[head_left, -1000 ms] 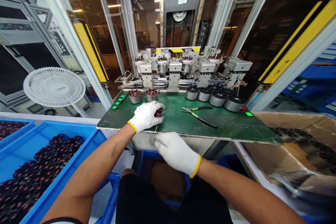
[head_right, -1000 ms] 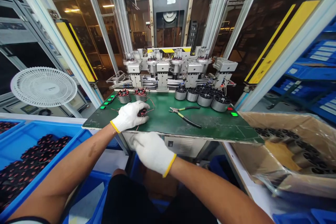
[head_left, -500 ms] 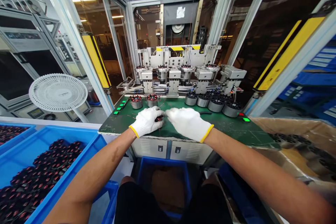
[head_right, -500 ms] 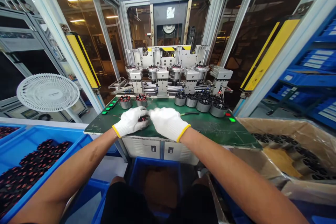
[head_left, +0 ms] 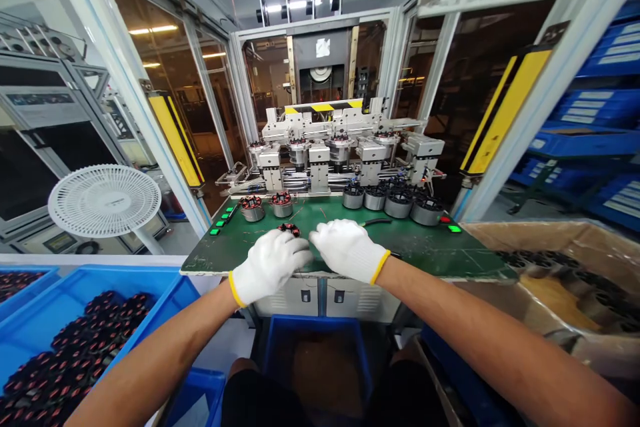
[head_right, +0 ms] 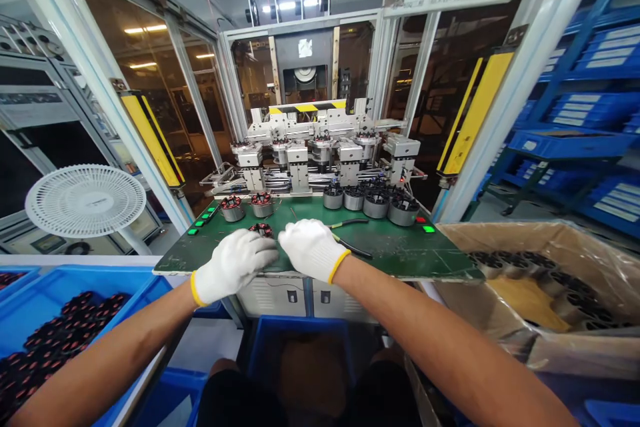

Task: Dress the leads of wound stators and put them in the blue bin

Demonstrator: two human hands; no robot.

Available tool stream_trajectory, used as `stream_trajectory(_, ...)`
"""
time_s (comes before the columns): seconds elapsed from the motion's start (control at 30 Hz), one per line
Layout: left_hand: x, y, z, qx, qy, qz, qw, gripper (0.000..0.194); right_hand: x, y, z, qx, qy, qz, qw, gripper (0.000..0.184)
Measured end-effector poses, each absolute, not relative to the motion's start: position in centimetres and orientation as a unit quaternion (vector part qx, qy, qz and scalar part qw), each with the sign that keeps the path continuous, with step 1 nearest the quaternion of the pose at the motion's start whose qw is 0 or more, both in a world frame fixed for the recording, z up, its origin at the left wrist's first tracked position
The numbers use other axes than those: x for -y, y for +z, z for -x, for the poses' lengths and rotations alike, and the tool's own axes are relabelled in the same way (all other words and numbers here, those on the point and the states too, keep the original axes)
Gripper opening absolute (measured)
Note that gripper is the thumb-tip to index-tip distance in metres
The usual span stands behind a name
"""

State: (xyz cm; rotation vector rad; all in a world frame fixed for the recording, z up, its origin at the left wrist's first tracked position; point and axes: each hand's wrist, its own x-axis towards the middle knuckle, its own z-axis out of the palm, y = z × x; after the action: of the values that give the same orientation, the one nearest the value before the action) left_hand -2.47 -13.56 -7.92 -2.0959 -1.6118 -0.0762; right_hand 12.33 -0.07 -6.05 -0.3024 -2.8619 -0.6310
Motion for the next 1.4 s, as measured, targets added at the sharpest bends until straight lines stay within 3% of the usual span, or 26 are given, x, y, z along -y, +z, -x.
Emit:
stream_trajectory(0.1,15.2,-8.2,1.9,0.562,0.000,0.795,0.227,0.034,-0.4,-6.9,-12.3,0.965,-0.214,0.102,0.108,0.015)
stream_trajectory(0.3,17.0,-7.4,2.4,0.550,0.033,0.807,0.213,0.041,-0.7,-8.1,-11.6,0.951,-0.241,0.107,0.159,0.033)
stream_trajectory(0.43,17.3,-7.7,2.8,0.612,0.033,0.764,0.203,0.044,-1.6,-8.6,-10.5,0.959,-0.224,0.110,0.137,0.029)
stream_trajectory(0.57,17.6,-8.6,3.1,0.667,-0.109,0.717,0.172,0.043,-2.1,-8.9,-10.0,0.966,-0.205,0.107,0.120,0.027)
stream_trajectory(0.77,15.4,-5.8,2.9,0.736,-0.371,0.566,-0.012,0.034,-0.3,-10.0,-10.8,0.976,-0.162,0.112,0.095,0.019)
stream_trajectory(0.9,10.8,-3.5,2.6,0.739,-0.394,0.543,-0.060,0.032,2.3,-11.5,-10.7,0.974,-0.144,0.126,0.119,0.017)
stream_trajectory(1.1,6.9,-3.9,3.0,0.722,-0.398,0.552,-0.127,0.036,4.2,-12.6,-10.4,0.968,-0.140,0.159,0.132,0.017)
stream_trajectory(1.23,10.3,-4.9,4.3,0.720,-0.394,0.571,-0.025,0.033,3.7,-12.2,-10.7,0.970,-0.128,0.158,0.131,0.015)
stream_trajectory(1.33,12.8,-6.6,5.1,0.694,-0.296,0.654,0.055,0.020,3.3,-12.0,-10.8,0.974,-0.108,0.154,0.129,0.015)
stream_trajectory(1.4,13.4,-8.1,5.2,0.663,-0.227,0.704,0.115,0.023,3.4,-11.9,-10.9,0.975,-0.095,0.151,0.129,0.016)
